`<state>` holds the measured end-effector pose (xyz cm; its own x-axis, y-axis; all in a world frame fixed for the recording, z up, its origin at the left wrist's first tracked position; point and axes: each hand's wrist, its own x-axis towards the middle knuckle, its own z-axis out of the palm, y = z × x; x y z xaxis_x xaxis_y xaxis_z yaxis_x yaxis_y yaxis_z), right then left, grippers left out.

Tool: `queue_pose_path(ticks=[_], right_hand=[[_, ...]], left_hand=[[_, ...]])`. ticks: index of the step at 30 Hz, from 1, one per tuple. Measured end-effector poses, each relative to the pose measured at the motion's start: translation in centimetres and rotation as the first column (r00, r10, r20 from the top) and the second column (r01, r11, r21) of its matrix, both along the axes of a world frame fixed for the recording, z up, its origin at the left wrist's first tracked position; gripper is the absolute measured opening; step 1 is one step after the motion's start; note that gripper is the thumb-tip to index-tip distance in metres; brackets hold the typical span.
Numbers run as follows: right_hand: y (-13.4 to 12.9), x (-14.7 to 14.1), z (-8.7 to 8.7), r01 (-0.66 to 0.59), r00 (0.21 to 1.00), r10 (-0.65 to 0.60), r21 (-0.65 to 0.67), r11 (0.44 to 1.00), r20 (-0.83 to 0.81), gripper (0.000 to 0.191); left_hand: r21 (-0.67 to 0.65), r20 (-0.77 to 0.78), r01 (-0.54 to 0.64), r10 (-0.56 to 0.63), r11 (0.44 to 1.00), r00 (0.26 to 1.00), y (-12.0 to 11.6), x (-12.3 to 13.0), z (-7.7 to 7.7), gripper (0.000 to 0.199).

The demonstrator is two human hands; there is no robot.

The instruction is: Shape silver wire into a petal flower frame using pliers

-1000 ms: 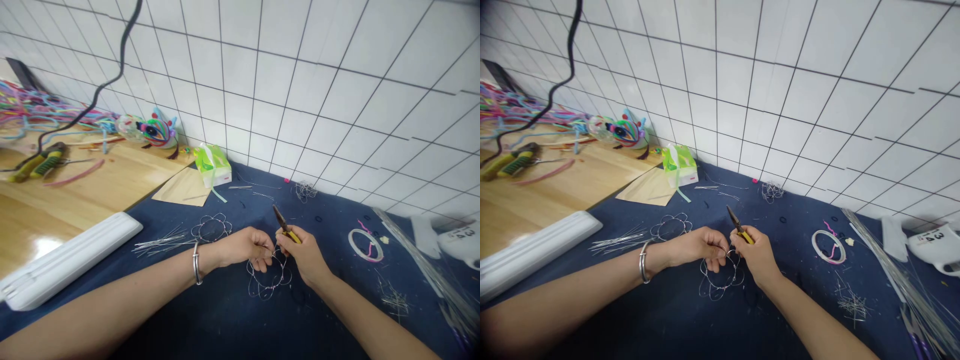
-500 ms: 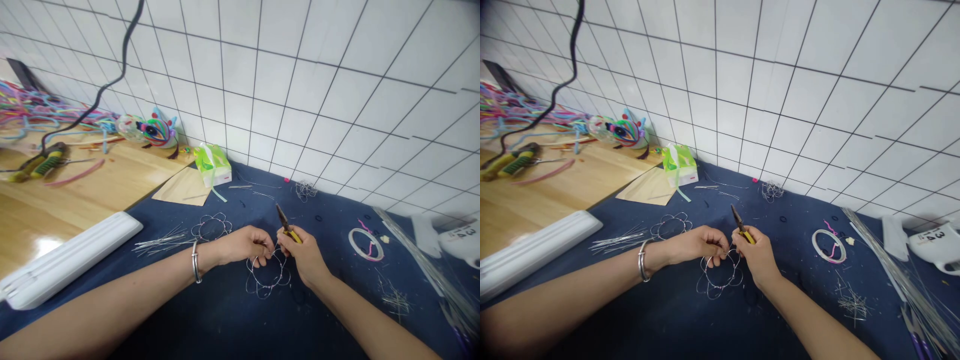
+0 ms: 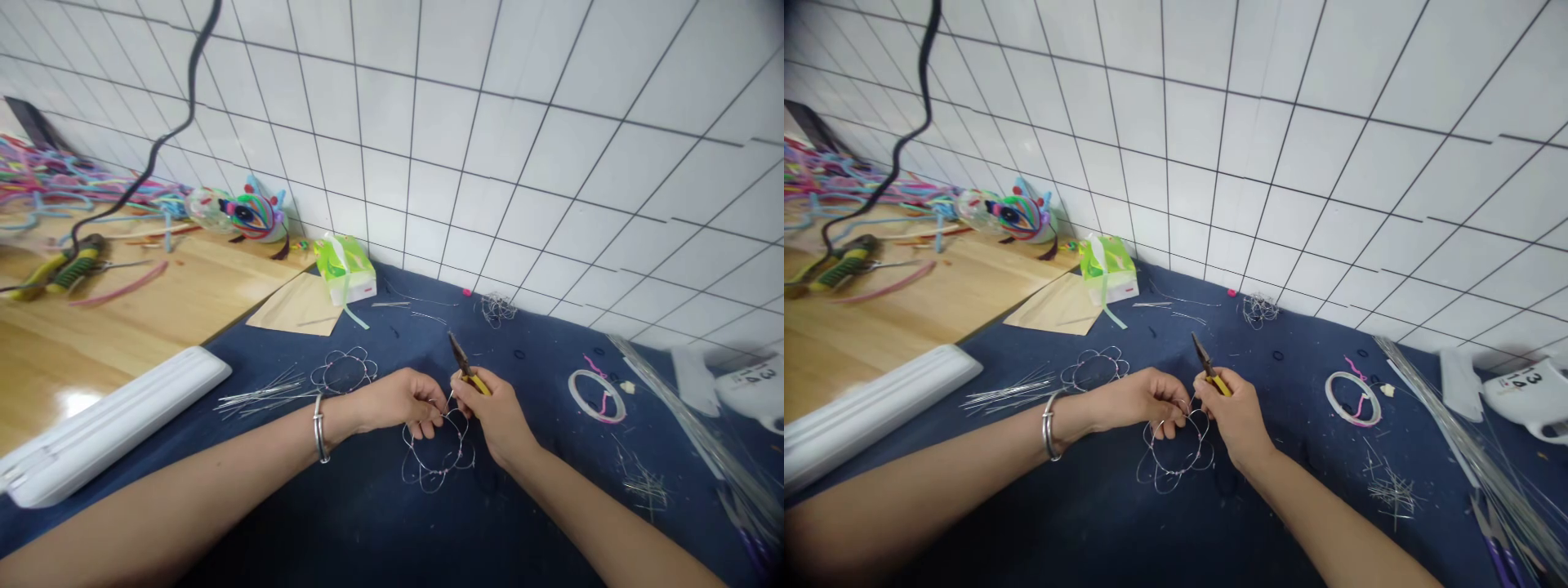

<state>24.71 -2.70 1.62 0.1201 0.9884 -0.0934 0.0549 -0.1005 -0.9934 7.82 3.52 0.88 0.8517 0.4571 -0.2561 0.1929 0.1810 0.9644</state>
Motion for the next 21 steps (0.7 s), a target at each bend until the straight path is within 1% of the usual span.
queue_pose_path(ticks=[6, 9, 11, 13, 14, 16, 17, 19, 21], right_hand=[[0.0, -0.1, 0.1, -0.01, 1.0, 0.01, -0.003, 1.0, 0.013, 0.017], [0.1, 0.0, 0.3, -0.004, 0.998, 0.004, 0.0, 1.0, 0.055, 0.02], [0.1, 0.2, 0.6, 0.005, 0.991, -0.008, 0.019, 1.0, 0.134, 0.022], [-0.1, 0.7, 1.0, -0.006, 0.961, -0.009, 0.054, 0.999, 0.277, 0.023], [-0.2, 1.0, 1.2, -0.024, 0.931, -0.008, 0.082, 0.996, 0.366, 0.024], [-0.6, 1.9, 1.6, -0.103, 0.84, 0.003, 0.154, 0.983, 0.543, 0.025], [-0.7, 2.3, 1.7, -0.16, 0.779, -0.002, 0.203, 0.966, 0.627, 0.028], [-0.9, 3.0, 1.8, -0.311, 0.633, -0.011, 0.267, 0.912, 0.774, 0.032], [-1.0, 3.5, 1.7, -0.417, 0.48, -0.063, 0.291, 0.861, 0.875, 0.033]], left_hand=[[0.011, -0.009, -0.002, 0.002, 1.0, 1.0, 0.0, 0.1, -0.1, 0.013], [0.003, -0.013, -0.015, 0.016, 1.0, 1.0, -0.1, 0.1, 0.0, 0.013], [-0.009, -0.01, -0.037, 0.037, 0.999, 0.999, -0.1, 0.0, 0.1, 0.013], [-0.016, 0.002, -0.075, 0.075, 0.997, 0.997, 0.0, -0.1, 0.2, 0.013], [-0.014, 0.009, -0.102, 0.102, 0.995, 0.995, 0.1, -0.2, 0.3, 0.013], [-0.004, 0.022, -0.164, 0.164, 0.987, 0.986, 0.4, -0.4, 0.3, 0.012], [0.001, 0.029, -0.198, 0.198, 0.98, 0.98, 0.6, -0.5, 0.3, 0.012], [0.003, 0.044, -0.268, 0.267, 0.964, 0.963, 1.0, -0.6, 0.4, 0.012], [0.001, 0.055, -0.331, 0.331, 0.944, 0.942, 1.4, -0.7, 0.4, 0.012]])
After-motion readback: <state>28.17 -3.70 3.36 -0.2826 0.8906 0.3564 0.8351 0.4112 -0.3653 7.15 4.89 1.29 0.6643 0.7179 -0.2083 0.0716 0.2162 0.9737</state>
